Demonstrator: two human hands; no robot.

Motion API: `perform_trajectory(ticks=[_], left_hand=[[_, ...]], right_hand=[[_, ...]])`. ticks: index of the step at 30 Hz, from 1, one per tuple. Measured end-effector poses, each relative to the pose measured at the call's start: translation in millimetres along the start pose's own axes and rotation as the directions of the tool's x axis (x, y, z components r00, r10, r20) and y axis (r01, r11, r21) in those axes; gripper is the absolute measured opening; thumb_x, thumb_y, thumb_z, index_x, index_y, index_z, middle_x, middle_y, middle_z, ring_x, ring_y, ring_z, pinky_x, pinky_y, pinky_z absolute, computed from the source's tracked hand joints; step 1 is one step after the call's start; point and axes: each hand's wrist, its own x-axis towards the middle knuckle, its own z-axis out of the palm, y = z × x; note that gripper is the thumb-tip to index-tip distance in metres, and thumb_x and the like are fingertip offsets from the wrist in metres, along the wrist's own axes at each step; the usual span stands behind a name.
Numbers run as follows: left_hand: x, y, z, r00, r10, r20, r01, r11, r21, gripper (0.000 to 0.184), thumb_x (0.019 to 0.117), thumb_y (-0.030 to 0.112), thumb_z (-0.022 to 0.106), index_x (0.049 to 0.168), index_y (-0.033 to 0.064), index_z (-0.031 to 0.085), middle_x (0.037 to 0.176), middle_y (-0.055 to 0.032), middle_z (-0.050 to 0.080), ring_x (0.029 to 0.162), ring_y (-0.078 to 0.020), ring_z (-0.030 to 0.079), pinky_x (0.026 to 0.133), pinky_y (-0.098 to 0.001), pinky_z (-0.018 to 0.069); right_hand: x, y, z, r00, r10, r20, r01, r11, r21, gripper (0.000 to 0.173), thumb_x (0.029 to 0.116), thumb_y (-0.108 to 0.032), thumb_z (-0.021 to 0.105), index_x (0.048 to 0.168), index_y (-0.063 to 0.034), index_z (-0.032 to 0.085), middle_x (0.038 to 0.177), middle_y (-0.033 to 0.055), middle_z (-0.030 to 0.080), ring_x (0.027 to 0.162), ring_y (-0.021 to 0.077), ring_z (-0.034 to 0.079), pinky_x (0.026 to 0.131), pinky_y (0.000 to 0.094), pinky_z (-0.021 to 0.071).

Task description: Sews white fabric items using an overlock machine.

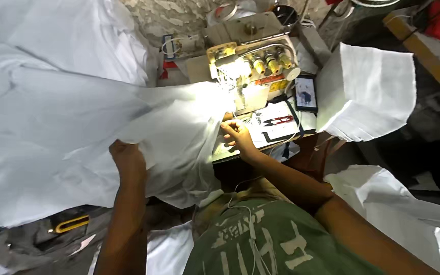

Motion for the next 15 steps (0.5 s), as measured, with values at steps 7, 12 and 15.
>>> perform_trajectory(ticks=[7, 12, 15], left_hand=[[-18, -37, 14, 0.97, -0.237, 0.061, 0.24, 0.969, -0.049, 0.038, 0.1074, 0.02, 0.045, 0.141, 0.0017, 0.045, 0.13, -0.0098, 0.057, 0.116, -0.013, 0.057, 0.099, -0.0361, 0.0492], [-23, -55, 34, 0.943, -0.331, 0.025, 0.33, 0.944, 0.012, 0.053, 0.1107, 0.041, 0.035, 0.131, -0.0042, 0.053, 0.125, -0.0147, 0.058, 0.113, -0.0153, 0.057, 0.099, -0.0382, 0.0472], [-23, -64, 46, 0.946, -0.325, -0.003, 0.325, 0.944, 0.055, 0.05, 0.1097, 0.034, 0.041, 0.134, -0.0088, 0.049, 0.127, -0.0206, 0.058, 0.114, -0.0191, 0.057, 0.101, -0.0403, 0.0471]], right_hand=[[9, 12, 28, 0.993, -0.076, -0.093, 0.082, 0.995, 0.056, 0.015, 0.0982, -0.01, 0.067, 0.103, 0.0004, 0.057, 0.088, 0.0059, 0.06, 0.065, 0.0066, 0.056, 0.056, 0.0222, 0.0488], [-5, 41, 23, 0.962, 0.079, 0.263, -0.08, 0.997, -0.007, 0.024, 0.1015, -0.016, 0.063, 0.119, -0.0002, 0.058, 0.097, 0.0106, 0.064, 0.074, 0.0124, 0.061, 0.063, 0.0293, 0.0532], [-25, 44, 28, 0.914, 0.166, 0.37, -0.168, 0.985, -0.025, 0.025, 0.1006, -0.007, 0.061, 0.123, 0.0024, 0.055, 0.101, 0.0105, 0.062, 0.082, 0.0109, 0.059, 0.073, 0.029, 0.0522]])
